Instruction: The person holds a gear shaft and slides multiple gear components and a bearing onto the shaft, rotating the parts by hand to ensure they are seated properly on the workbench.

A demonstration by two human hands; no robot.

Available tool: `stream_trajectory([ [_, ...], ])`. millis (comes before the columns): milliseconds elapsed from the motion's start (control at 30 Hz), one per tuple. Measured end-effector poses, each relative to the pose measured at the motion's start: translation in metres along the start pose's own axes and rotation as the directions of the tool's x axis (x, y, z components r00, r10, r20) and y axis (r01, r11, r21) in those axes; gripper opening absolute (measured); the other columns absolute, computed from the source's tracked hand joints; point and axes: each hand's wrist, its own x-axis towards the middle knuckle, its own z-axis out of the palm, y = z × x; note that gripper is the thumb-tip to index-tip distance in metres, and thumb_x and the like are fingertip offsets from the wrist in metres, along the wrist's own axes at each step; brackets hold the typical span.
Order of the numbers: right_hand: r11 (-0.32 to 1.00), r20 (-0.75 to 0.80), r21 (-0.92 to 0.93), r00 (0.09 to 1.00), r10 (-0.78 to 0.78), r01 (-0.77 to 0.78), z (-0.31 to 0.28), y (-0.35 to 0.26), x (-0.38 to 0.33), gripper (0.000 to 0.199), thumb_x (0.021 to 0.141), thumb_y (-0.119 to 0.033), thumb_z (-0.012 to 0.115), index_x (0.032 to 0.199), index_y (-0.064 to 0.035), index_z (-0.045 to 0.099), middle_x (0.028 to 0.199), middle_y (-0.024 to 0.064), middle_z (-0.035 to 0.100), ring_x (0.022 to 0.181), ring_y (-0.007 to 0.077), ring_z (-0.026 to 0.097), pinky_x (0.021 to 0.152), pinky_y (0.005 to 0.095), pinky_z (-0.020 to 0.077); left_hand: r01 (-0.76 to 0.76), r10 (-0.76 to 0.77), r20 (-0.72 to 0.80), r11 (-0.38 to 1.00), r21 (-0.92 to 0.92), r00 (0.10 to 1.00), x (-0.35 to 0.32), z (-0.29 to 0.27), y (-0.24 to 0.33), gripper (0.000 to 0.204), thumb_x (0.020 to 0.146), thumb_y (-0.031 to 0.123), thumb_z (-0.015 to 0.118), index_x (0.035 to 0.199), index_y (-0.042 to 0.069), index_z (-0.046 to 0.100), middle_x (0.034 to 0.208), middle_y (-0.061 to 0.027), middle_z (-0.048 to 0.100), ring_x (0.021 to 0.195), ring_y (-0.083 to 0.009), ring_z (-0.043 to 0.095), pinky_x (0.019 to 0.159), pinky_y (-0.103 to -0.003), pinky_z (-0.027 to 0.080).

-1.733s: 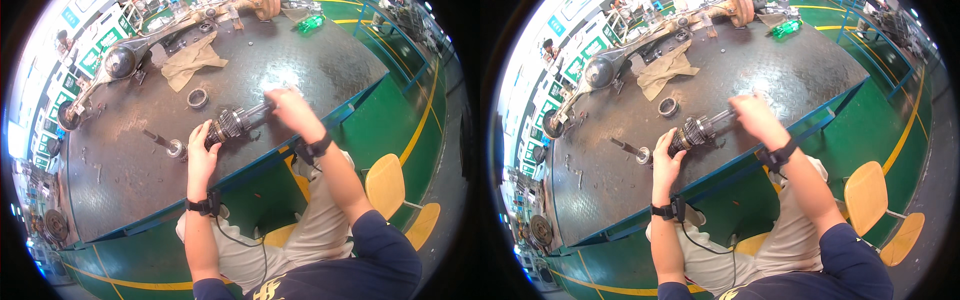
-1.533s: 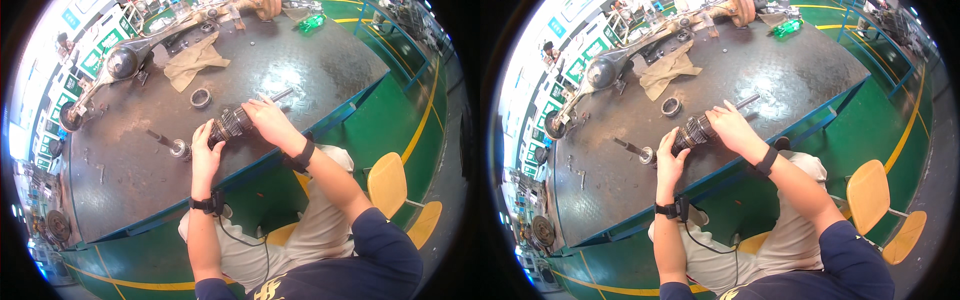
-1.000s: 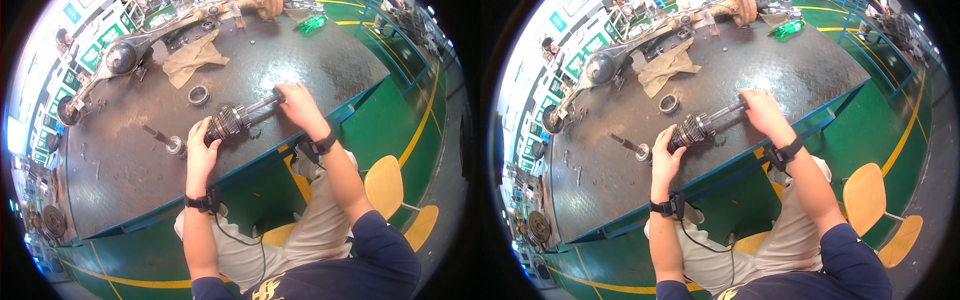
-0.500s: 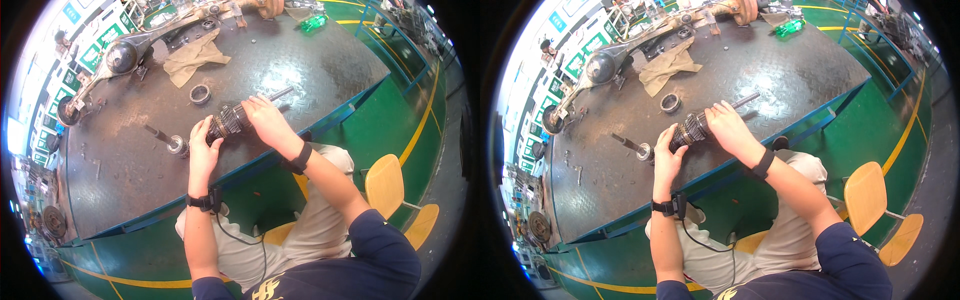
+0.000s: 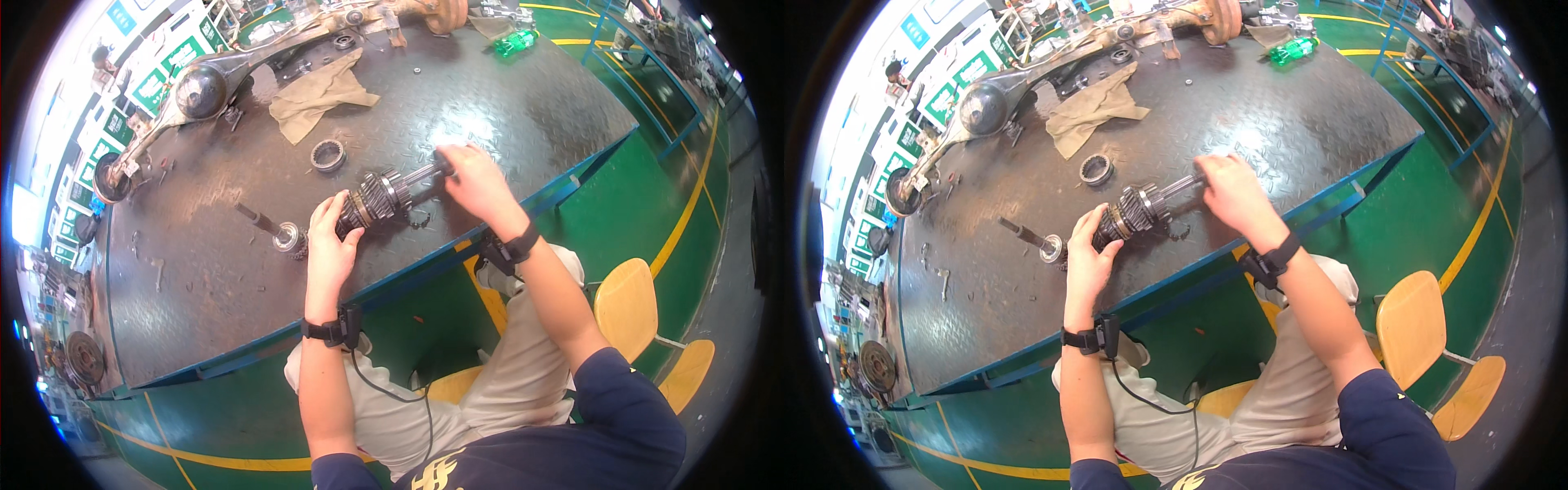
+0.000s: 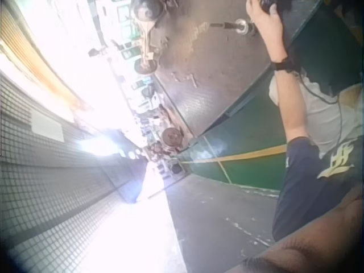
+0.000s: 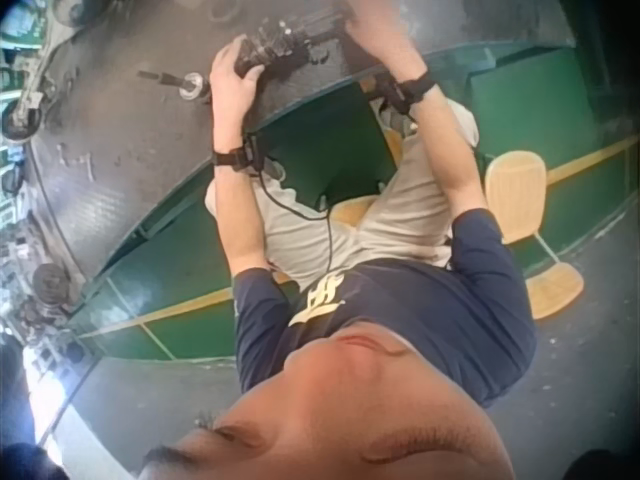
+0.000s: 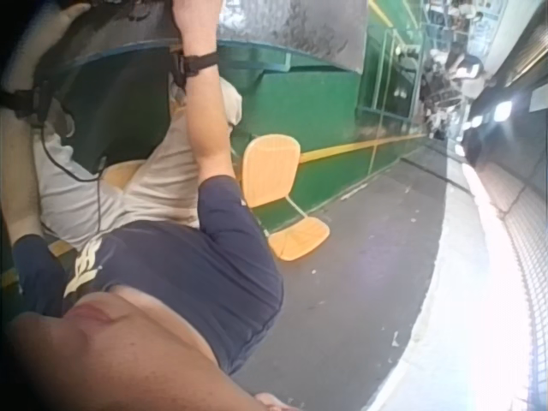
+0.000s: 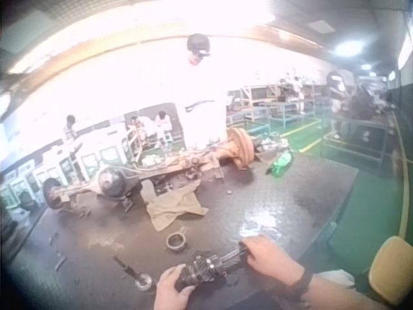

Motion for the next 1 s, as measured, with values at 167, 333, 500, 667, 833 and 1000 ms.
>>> stream_trajectory([
  [167, 0.997, -0.012, -0.008, 0.997, 0.071, -0.071, -0.019, 0.038, -0.005, 0.049, 0.083, 0.001, 0.067, 0.132, -0.0042, 0.067, 0.123, 0.0182, 0.072, 0.115, 0.0381, 0.066, 0.104, 0.0456, 0.0508, -0.019, 0.019, -0.007, 1.000, 0.025, 1.000, 0.000, 0.001, 0.002, 0.071, 0.079, -0.004, 0.083, 0.146, 0.004, 0.061, 0.143, -0.0197, 0.062, 0.133, -0.0373, 0.060, 0.116, -0.042, 0.047],
  [333, 0.996, 0.044, -0.010, 0.995, 0.092, -0.091, -0.013, 0.021, 0.003, 0.049, 0.083, 0.000, 0.066, 0.132, -0.0028, 0.066, 0.125, 0.0186, 0.072, 0.116, 0.0378, 0.066, 0.108, 0.0479, 0.0479, -0.009, 0.009, -0.003, 1.000, 0.030, 1.000, 0.000, 0.003, -0.002, 0.070, 0.079, -0.003, 0.083, 0.145, 0.005, 0.061, 0.145, -0.0201, 0.060, 0.134, -0.0380, 0.059, 0.116, -0.043, 0.047],
  [500, 0.977, -0.006, -0.008, 0.977, -0.211, 0.211, 0.039, -0.032, 0.000, 0.052, 0.083, 0.001, 0.069, 0.134, 0.0011, 0.063, 0.129, 0.0209, 0.071, 0.125, 0.0386, 0.065, 0.117, 0.0476, 0.0440, 0.009, -0.009, 0.012, 1.000, -0.002, 1.000, -0.001, 0.003, 0.001, 0.073, 0.080, -0.003, 0.084, 0.148, 0.006, 0.060, 0.147, -0.0220, 0.057, 0.137, -0.0395, 0.055, 0.119, -0.044, 0.044],
  [667, 0.976, 0.006, 0.096, 0.980, -0.198, 0.196, 0.032, -0.034, 0.001, 0.051, 0.084, -0.002, 0.071, 0.135, 0.0000, 0.062, 0.133, 0.0207, 0.069, 0.132, 0.0379, 0.062, 0.121, 0.0482, 0.0420, 0.026, -0.025, 0.021, 0.998, -0.051, 0.999, 0.000, 0.002, -0.002, 0.072, 0.080, -0.003, 0.084, 0.148, 0.006, 0.060, 0.147, -0.0223, 0.057, 0.136, -0.0396, 0.056, 0.118, -0.044, 0.045],
  [833, 0.971, -0.035, 0.135, 0.980, -0.196, 0.199, 0.026, -0.031, 0.000, 0.047, 0.086, -0.002, 0.072, 0.132, -0.0026, 0.064, 0.127, 0.0180, 0.070, 0.124, 0.0373, 0.064, 0.112, 0.0472, 0.0478, 0.024, -0.023, 0.022, 0.999, -0.026, 0.999, 0.000, 0.001, 0.001, 0.072, 0.080, -0.004, 0.083, 0.148, 0.007, 0.060, 0.146, -0.0223, 0.057, 0.135, -0.0394, 0.057, 0.118, -0.043, 0.045],
  [1000, 0.967, -0.056, 0.170, 0.982, -0.182, 0.189, 0.018, -0.038, 0.002, 0.046, 0.083, -0.005, 0.073, 0.128, -0.0039, 0.065, 0.111, 0.0147, 0.067, 0.105, 0.0362, 0.064, 0.095, 0.0466, 0.0519, 0.028, -0.026, 0.027, 0.996, -0.082, 0.999, -0.001, -0.003, 0.009, 0.070, 0.078, -0.007, 0.082, 0.144, 0.005, 0.062, 0.143, -0.0219, 0.060, 0.135, -0.0397, 0.058, 0.117, -0.044, 0.046],
])
